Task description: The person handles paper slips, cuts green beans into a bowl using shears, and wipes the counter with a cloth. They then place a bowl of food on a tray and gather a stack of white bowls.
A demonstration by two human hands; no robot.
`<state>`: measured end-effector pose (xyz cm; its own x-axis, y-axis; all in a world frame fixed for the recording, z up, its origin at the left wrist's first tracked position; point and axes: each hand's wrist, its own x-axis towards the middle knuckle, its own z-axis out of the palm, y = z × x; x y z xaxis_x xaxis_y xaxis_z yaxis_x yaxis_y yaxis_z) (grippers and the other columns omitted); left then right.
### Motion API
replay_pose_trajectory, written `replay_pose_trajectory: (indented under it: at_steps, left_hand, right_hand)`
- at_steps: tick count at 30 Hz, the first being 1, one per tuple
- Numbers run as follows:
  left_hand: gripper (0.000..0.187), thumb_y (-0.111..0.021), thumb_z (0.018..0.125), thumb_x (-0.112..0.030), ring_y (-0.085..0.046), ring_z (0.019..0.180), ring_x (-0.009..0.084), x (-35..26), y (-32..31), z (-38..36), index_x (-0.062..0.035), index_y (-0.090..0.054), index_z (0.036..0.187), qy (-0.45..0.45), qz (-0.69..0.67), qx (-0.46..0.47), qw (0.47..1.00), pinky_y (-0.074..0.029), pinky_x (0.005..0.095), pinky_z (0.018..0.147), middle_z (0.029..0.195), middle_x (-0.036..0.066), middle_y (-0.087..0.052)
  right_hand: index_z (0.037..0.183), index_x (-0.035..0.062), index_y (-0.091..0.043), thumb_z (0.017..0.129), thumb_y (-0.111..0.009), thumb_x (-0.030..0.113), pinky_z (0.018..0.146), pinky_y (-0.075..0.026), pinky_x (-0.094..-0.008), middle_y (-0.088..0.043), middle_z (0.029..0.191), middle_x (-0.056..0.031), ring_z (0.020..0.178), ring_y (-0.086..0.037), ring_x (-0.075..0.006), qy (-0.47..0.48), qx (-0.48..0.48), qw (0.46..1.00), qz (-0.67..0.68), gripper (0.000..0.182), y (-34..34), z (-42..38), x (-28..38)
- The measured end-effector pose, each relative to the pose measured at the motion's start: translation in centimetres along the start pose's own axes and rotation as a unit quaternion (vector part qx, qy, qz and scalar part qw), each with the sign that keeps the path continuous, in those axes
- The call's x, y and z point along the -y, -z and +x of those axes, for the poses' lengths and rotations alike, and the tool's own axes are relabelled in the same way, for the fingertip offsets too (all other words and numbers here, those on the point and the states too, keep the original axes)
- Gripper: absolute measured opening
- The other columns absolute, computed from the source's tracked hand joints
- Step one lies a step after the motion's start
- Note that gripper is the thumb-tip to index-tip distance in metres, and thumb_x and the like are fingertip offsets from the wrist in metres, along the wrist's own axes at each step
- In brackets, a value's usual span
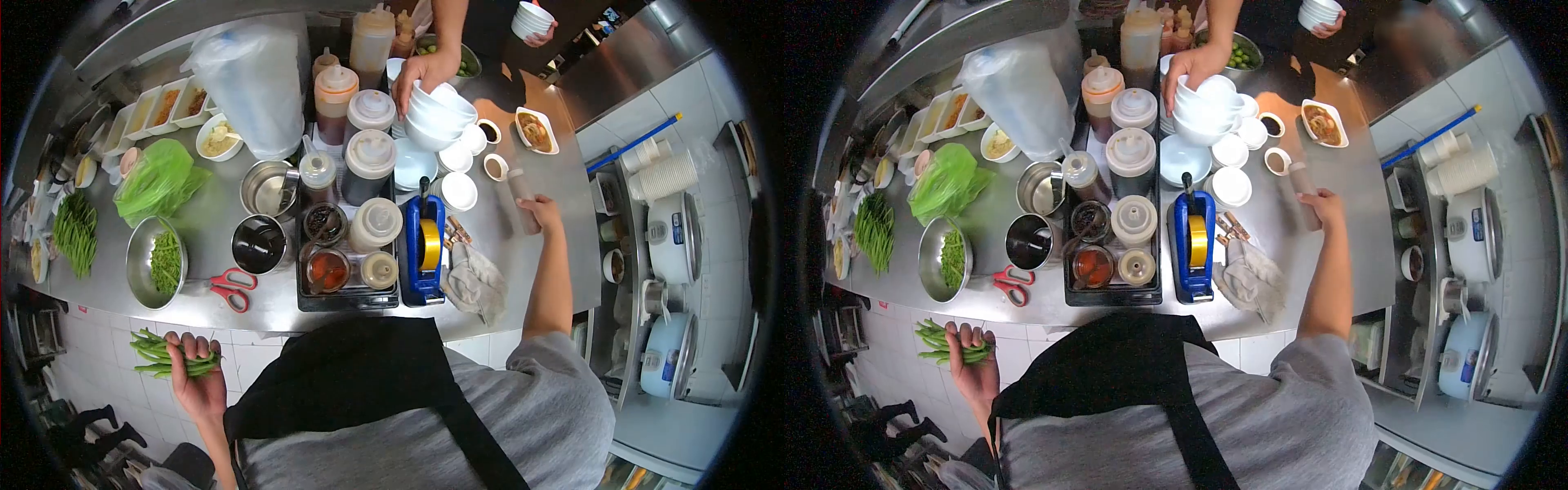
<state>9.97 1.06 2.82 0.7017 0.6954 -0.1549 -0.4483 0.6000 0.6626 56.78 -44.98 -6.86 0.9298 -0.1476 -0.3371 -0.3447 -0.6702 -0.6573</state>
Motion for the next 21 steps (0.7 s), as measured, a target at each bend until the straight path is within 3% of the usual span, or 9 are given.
replay_pose_trajectory:
  at_steps: [3, 6, 9, 12, 14, 16, 17, 19, 21]
  left_hand:
    - [0.011, -0.044, 0.093, -0.024, -0.041, 0.070, 0.0129, -0.1, 0.2, -0.1, -0.0133, -0.043, 0.096, 0.001, -0.004, -0.009, 1.000, -0.036, 0.0317, 0.075, 0.073, -0.001, -0.039]
    - [0.012, -0.047, 0.092, -0.025, -0.043, 0.070, 0.0141, -0.2, -0.2, -0.1, -0.0141, -0.044, 0.096, -0.007, -0.012, -0.020, 1.000, -0.038, 0.0328, 0.075, 0.073, -0.001, -0.041]
    - [0.013, -0.047, 0.092, -0.025, -0.045, 0.070, 0.0154, -0.3, -0.1, -0.1, -0.0133, -0.045, 0.095, -0.013, -0.012, -0.033, 0.999, -0.039, 0.0328, 0.072, 0.073, 0.000, -0.043]
    - [0.013, -0.047, 0.092, -0.025, -0.047, 0.070, 0.0172, -0.3, 0.5, -0.1, -0.0121, -0.046, 0.094, -0.017, -0.026, -0.033, 0.999, -0.039, 0.0329, 0.069, 0.072, 0.001, -0.044]
    - [0.013, -0.049, 0.091, -0.025, -0.047, 0.070, 0.0181, -0.4, 1.1, -0.2, -0.0121, -0.046, 0.094, -0.024, -0.026, -0.027, 0.999, -0.039, 0.0331, 0.070, 0.071, 0.002, -0.045]
    - [0.013, -0.050, 0.090, -0.025, -0.047, 0.070, 0.0186, -0.4, 2.0, -0.2, -0.0123, -0.046, 0.094, -0.038, -0.039, -0.026, 0.998, -0.039, 0.0335, 0.070, 0.071, 0.002, -0.045]
    - [0.013, -0.050, 0.090, -0.025, -0.048, 0.070, 0.0187, -0.5, 2.2, -0.4, -0.0126, -0.047, 0.093, -0.042, -0.045, -0.036, 0.997, -0.040, 0.0339, 0.070, 0.071, 0.002, -0.046]
    - [0.013, -0.049, 0.091, -0.025, -0.048, 0.068, 0.0184, -0.9, 3.0, -0.7, -0.0126, -0.047, 0.093, -0.056, -0.051, -0.053, 0.996, -0.040, 0.0346, 0.070, 0.071, 0.002, -0.046]
    - [0.012, -0.050, 0.090, -0.024, -0.047, 0.067, 0.0179, -1.5, 4.2, -0.8, -0.0123, -0.047, 0.093, -0.064, -0.059, -0.074, 0.993, -0.041, 0.0338, 0.069, 0.071, 0.002, -0.046]
  right_hand:
    - [0.106, 0.0053, -0.057, 0.063, -0.076, 0.023, 0.080, -0.044, -0.0356, -0.060, 0.103, -0.0068, 0.093, -0.057, -0.0204, -0.006, 0.060, 0.980, 0.188, 0.050, -0.5, 0.0, -0.7]
    - [0.112, 0.0094, -0.050, 0.071, -0.071, 0.015, 0.083, -0.042, -0.0326, -0.059, 0.105, -0.0085, 0.100, -0.054, -0.0168, 0.103, 0.129, 0.929, 0.330, 0.046, -0.7, -1.5, 2.2]
    - [0.120, 0.0095, -0.043, 0.072, -0.068, 0.007, 0.087, -0.042, -0.0329, -0.056, 0.110, -0.0116, 0.103, -0.052, -0.0178, 0.285, 0.242, 0.841, 0.392, 0.054, -0.8, -7.7, 11.6]
    - [0.121, 0.0069, -0.040, 0.072, -0.066, 0.002, 0.091, -0.041, -0.0338, -0.053, 0.114, -0.0124, 0.106, -0.051, -0.0197, 0.410, 0.265, 0.775, 0.400, 0.056, -2.0, -13.0, 21.0]
    - [0.120, 0.0021, -0.040, 0.069, -0.067, -0.004, 0.089, -0.042, -0.0315, -0.055, 0.110, -0.0111, 0.102, -0.053, -0.0185, 0.447, 0.207, 0.771, 0.403, 0.058, -4.2, -13.4, 25.3]
    - [0.116, 0.0017, -0.041, 0.069, -0.071, 0.001, 0.086, -0.043, -0.0313, -0.056, 0.106, -0.0096, 0.100, -0.053, -0.0182, 0.486, 0.121, 0.802, 0.325, 0.056, -7.2, -12.8, 28.9]
    - [0.116, 0.0009, -0.041, 0.068, -0.073, 0.005, 0.086, -0.043, -0.0326, -0.055, 0.105, -0.0098, 0.100, -0.053, -0.0193, 0.476, 0.127, 0.819, 0.294, 0.059, -8.5, -12.4, 30.2]
    - [0.122, 0.0007, -0.038, 0.065, -0.075, 0.006, 0.088, -0.042, -0.0330, -0.054, 0.110, -0.0108, 0.102, -0.052, -0.0217, 0.544, 0.091, 0.787, 0.276, 0.068, -12.8, -8.7, 31.6]
    - [0.123, 0.0030, -0.039, 0.059, -0.076, 0.006, 0.088, -0.041, -0.0309, -0.056, 0.111, -0.0081, 0.102, -0.053, -0.0183, 0.516, 0.111, 0.826, 0.199, 0.075, -15.2, -7.3, 31.9]
